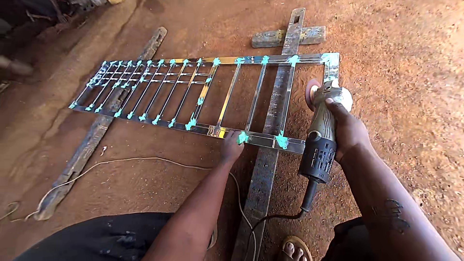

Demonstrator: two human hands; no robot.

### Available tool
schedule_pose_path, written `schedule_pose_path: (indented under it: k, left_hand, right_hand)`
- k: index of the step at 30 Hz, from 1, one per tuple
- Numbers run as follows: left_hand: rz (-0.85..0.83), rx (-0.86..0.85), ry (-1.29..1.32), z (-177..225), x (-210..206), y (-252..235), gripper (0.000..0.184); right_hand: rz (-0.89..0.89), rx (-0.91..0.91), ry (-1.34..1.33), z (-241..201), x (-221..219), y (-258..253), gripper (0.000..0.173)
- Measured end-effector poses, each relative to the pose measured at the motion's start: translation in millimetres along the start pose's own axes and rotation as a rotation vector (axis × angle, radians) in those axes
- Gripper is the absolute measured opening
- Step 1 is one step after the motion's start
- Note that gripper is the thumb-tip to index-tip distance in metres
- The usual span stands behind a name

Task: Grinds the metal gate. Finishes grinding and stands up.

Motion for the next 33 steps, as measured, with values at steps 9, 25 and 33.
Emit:
schedule_pose_path:
  k: [9,25,33]
  left_hand:
    - [-0.035,-0.023,0.004,3,-3,-40,0.047]
    - [-0.070,0.144,0.374,23,-7,10,0.058]
    - [-0.156,0.149,0.387,2,-85,136,0.061]
  right_hand:
    - [-0.032,-0.025,0.080,8,-19,-4,0.057]
    - [-0.074,-0.033,0.090,11,-46,-14,0.058]
    - [-0.156,-0.019,0.160,21,-75,-16,0.059]
Point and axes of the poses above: each hand's wrist, its own y-axis away from the middle knuckle, its own x-axis out of the back of the hand, z = x × y, the point moved 6 cm from there along -y, towards the middle knuckle
